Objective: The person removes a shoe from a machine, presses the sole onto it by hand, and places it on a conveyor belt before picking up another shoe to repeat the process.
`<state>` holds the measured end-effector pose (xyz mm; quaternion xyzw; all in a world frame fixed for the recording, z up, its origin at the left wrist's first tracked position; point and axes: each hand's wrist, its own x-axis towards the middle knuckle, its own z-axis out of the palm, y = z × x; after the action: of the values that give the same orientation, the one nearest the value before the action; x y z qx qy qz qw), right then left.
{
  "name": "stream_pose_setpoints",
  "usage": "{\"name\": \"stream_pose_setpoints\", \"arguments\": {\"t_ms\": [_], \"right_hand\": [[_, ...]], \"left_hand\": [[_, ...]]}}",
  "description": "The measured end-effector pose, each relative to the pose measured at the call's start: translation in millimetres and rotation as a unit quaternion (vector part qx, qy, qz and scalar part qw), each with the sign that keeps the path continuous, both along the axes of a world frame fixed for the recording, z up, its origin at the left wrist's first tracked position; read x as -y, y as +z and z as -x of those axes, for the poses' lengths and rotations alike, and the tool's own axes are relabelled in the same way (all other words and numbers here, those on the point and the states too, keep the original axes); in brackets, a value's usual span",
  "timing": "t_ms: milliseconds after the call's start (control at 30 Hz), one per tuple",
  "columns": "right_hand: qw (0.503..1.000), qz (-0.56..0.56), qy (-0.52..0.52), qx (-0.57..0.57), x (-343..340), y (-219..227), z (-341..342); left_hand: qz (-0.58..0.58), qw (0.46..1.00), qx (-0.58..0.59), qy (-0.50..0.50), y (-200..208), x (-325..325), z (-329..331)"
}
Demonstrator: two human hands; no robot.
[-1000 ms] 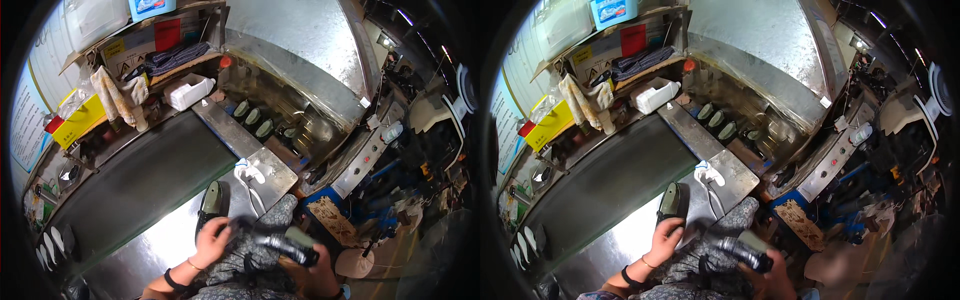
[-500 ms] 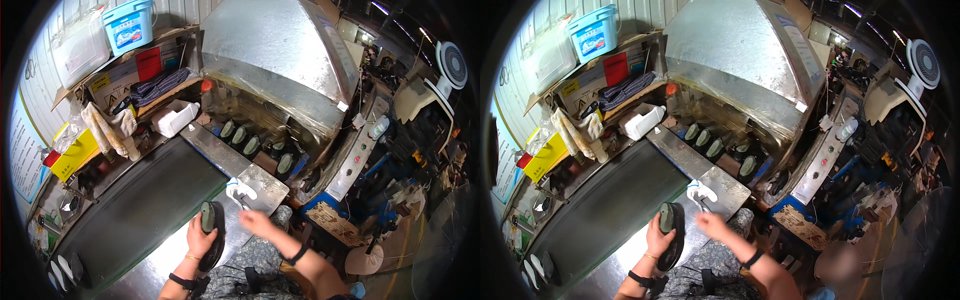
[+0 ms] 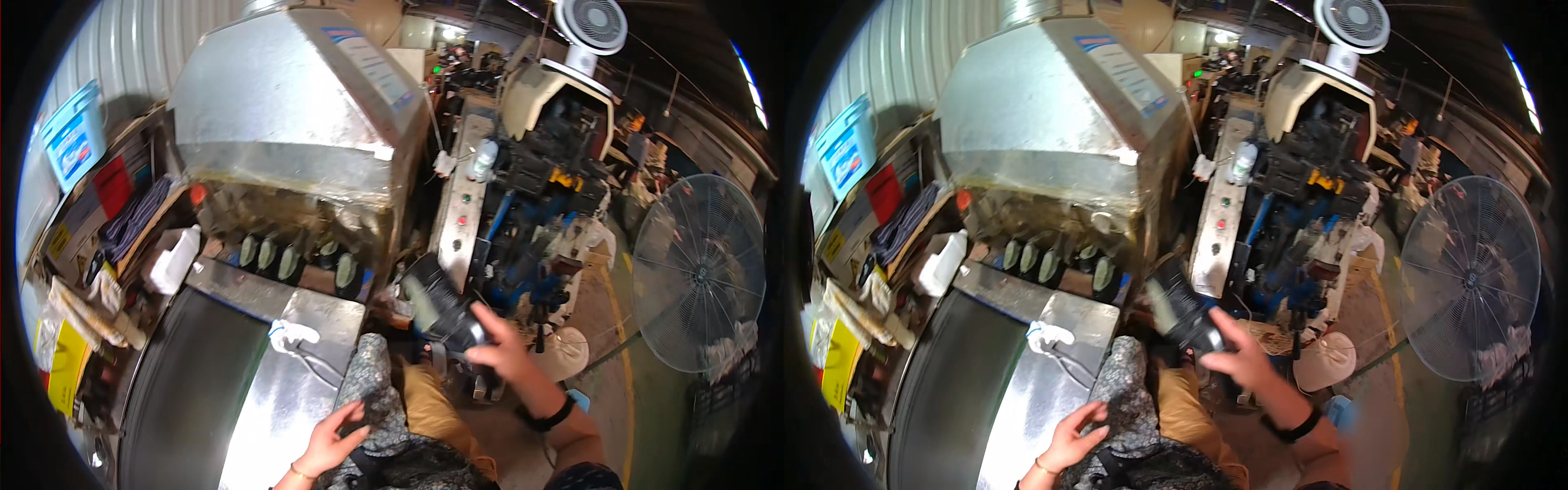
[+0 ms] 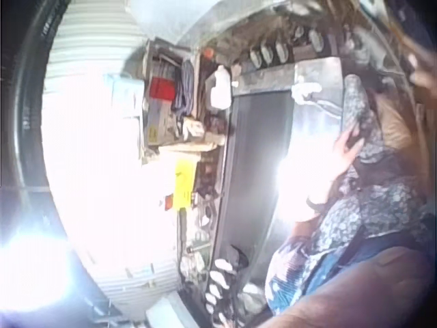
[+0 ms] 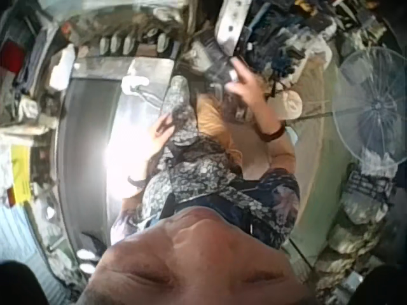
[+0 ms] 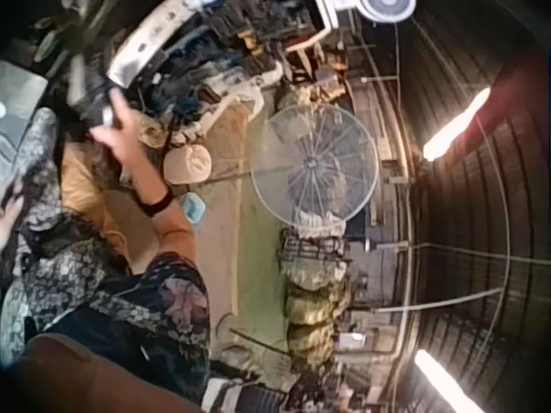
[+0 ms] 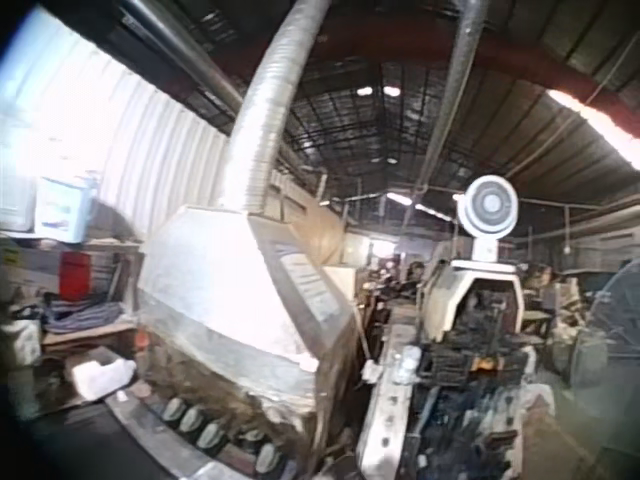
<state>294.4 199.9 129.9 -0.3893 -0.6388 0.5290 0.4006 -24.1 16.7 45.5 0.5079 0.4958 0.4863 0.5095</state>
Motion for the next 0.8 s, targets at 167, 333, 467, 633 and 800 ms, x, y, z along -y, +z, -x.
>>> {"name": "stream_pose_setpoints", "arguments": {"t_ms": [167,333,467,633,800], "right_hand": [[0.87,-0.299,-0.28,0.275,-89.2,38.7,-155.8],[0.781,-0.313,-0.399,0.364,-163.1,59.7,-230.7],[0.817,-0.225,-0.403,0.346,-201.0,56.8,-271.7],[0.842,-0.185,-0.291,0.415,-213.5,68.0,-271.7],[0.713,-0.177,-0.332,0.591,-192.9,55.8,-201.1]], "left_hand": [[0.135,0.981,0.074,0.12,-55.4,41.6,2.5],[0.123,0.951,0.22,0.178,-107.2,53.4,12.0],[0.113,0.952,0.208,0.192,-83.3,40.8,-5.2],[0.14,0.979,0.095,0.115,-101.8,39.4,-6.4],[0.191,0.979,0.006,0.072,-100.9,31.2,-13.0]]}}
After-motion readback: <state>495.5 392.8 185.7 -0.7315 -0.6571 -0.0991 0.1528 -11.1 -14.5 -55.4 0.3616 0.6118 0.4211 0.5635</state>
